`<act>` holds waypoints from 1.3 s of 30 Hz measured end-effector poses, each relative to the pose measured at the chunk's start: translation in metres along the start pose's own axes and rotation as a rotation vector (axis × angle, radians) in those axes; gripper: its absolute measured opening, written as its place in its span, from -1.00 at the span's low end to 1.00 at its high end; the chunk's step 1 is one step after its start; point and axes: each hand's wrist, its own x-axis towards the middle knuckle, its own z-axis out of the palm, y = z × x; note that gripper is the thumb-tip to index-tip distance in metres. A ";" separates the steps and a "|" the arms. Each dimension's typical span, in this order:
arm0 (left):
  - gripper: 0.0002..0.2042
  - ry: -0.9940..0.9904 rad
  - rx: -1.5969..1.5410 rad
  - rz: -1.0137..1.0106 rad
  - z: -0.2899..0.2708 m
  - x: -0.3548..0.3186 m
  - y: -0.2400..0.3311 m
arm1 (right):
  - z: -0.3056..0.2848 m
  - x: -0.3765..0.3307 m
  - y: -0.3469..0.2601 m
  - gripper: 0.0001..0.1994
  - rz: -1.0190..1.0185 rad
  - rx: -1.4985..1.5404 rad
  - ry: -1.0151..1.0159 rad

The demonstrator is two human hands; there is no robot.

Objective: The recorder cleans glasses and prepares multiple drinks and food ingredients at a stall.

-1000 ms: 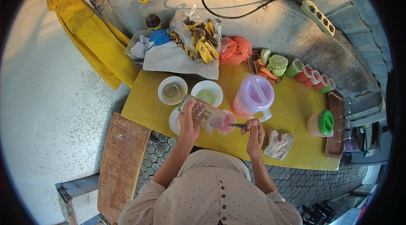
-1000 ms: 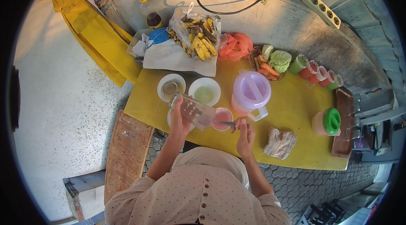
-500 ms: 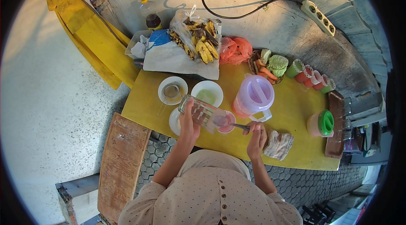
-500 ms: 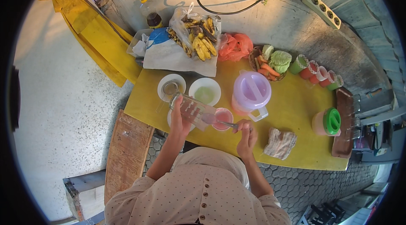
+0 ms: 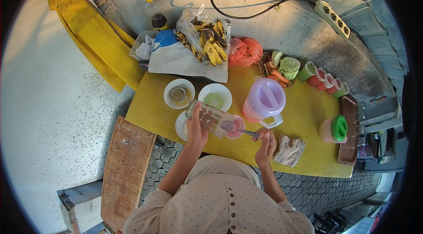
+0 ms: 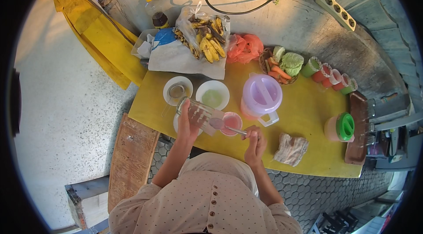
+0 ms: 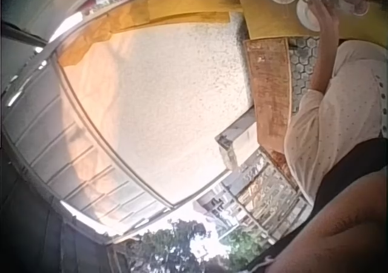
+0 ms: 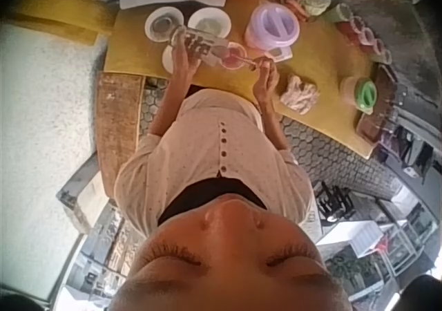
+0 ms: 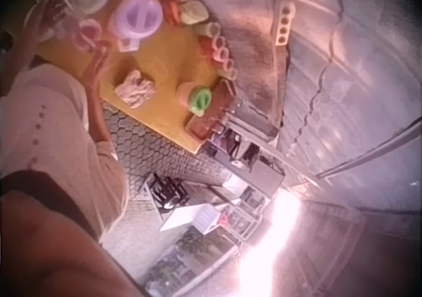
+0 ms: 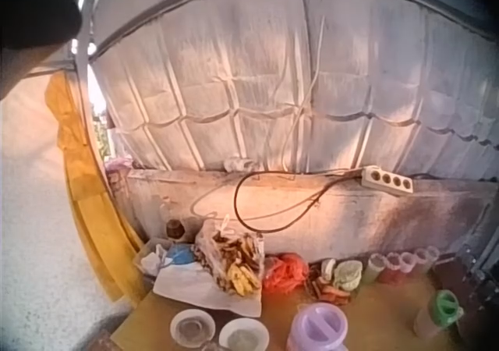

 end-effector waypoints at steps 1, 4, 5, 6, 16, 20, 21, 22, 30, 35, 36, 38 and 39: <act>-0.63 0.007 0.010 0.006 -0.002 0.002 0.000 | -0.003 -0.001 0.004 -0.73 0.000 0.000 0.001; -0.61 0.052 -0.012 0.042 -0.007 0.006 0.001 | -0.016 -0.004 0.027 -0.71 0.015 -0.117 -0.281; -0.59 0.095 -0.048 0.075 -0.009 0.007 0.002 | -0.018 -0.002 0.035 -0.70 0.076 -0.023 -0.111; -0.59 0.093 -0.048 0.075 -0.010 0.008 0.004 | -0.022 -0.001 0.044 -0.69 0.136 0.069 0.062; -0.60 0.092 -0.144 0.163 -0.018 0.010 0.011 | -0.035 -0.025 0.123 -0.70 0.056 -0.633 -0.030; -0.66 0.148 -0.025 0.207 -0.016 0.010 0.009 | -0.033 -0.014 0.090 -0.72 0.243 -0.347 0.155; -0.66 0.148 -0.025 0.206 -0.017 0.011 0.008 | -0.032 -0.011 0.082 -0.73 0.241 -0.123 0.250; -0.68 0.116 -0.046 0.195 -0.017 0.012 0.006 | -0.030 -0.008 0.071 -0.75 0.236 0.103 0.342; -0.61 0.005 -0.024 0.100 -0.006 0.009 -0.004 | -0.003 -0.012 0.018 -0.73 0.106 0.183 0.144; -0.61 0.036 0.039 0.074 0.000 0.004 -0.002 | -0.004 -0.009 0.017 -0.72 0.015 0.035 0.116; -0.61 0.039 0.038 0.074 -0.001 0.004 -0.002 | -0.006 -0.012 0.018 -0.72 0.017 0.035 0.114; -0.60 0.027 0.055 0.094 -0.004 0.005 -0.002 | -0.010 -0.019 0.023 -0.72 -0.012 -0.077 -0.154; -0.60 0.028 0.054 0.094 -0.004 0.005 -0.002 | -0.011 -0.018 0.022 -0.72 -0.012 -0.077 -0.155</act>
